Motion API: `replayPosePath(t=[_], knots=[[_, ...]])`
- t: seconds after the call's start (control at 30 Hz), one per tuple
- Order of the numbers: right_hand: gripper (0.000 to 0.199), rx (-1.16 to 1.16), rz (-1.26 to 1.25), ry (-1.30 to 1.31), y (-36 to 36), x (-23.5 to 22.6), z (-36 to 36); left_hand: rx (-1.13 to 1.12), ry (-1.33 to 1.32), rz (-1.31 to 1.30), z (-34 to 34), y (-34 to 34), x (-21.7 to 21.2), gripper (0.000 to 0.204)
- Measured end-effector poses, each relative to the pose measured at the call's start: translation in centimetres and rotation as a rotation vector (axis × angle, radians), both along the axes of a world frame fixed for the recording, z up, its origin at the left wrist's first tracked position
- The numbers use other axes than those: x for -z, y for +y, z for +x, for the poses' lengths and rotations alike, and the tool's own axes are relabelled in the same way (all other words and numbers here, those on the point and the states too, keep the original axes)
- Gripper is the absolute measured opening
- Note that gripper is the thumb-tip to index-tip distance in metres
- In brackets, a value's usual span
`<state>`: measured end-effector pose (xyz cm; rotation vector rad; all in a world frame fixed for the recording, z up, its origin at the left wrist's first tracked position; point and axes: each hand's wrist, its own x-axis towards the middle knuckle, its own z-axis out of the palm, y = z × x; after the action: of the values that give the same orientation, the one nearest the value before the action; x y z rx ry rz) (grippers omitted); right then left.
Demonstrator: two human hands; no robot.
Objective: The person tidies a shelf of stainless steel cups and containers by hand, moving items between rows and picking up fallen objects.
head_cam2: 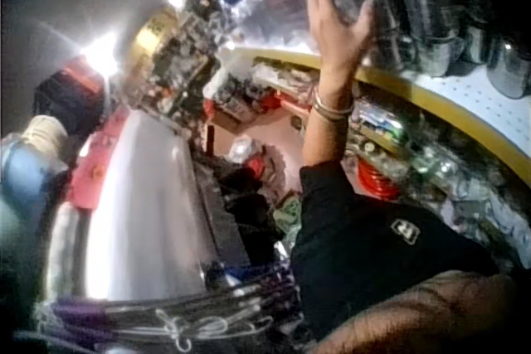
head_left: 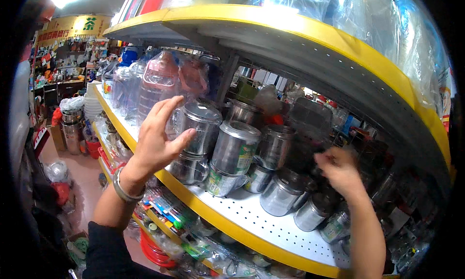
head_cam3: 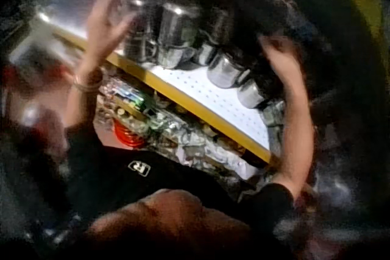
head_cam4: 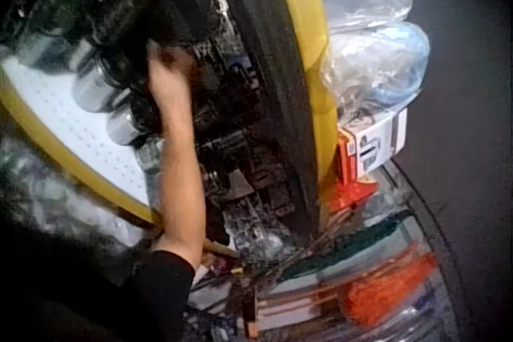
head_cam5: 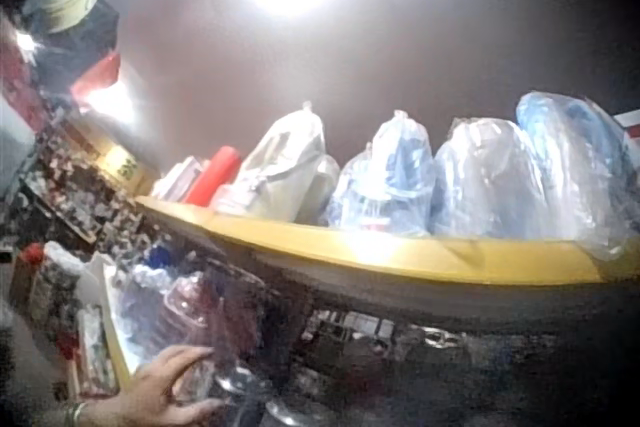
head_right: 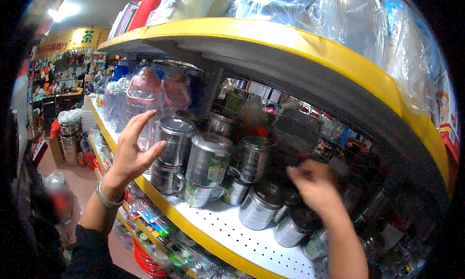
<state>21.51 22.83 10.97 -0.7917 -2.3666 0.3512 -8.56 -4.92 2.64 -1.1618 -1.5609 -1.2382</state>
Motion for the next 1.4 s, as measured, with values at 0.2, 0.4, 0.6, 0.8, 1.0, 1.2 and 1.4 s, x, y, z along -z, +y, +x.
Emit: replayPosePath(t=[0.2,0.4,0.6,0.8,1.0,1.2,1.4], knots=[[0.087,-0.234,0.199,0.019,-10.2,1.7,-10.3,0.217,-0.408,-0.159,-5.2,1.2,1.0,0.112],[0.094,-0.187,0.092,0.159,-12.2,4.0,-15.5,0.506,-0.323,-0.137,-7.5,2.2,-0.4,0.116],[0.086,-0.218,0.064,0.399,-10.8,7.3,-16.9,0.387,-0.303,-0.162,-10.7,4.2,1.5,0.116],[0.083,-0.262,0.259,0.512,-11.9,4.5,-5.9,0.389,-0.268,-0.166,-10.1,4.8,1.2,0.117],[0.076,0.148,0.412,0.456,-6.7,0.8,9.3,0.33,-0.276,-0.136,-9.7,6.1,0.7,0.109],[0.076,0.558,0.437,0.445,-1.1,2.1,18.9,0.128,-0.108,-0.032,-8.3,3.4,-0.5,0.099],[0.087,0.528,0.307,0.405,2.6,3.5,20.5,0.511,-0.106,0.063,1.5,5.4,-3.9,0.107]])
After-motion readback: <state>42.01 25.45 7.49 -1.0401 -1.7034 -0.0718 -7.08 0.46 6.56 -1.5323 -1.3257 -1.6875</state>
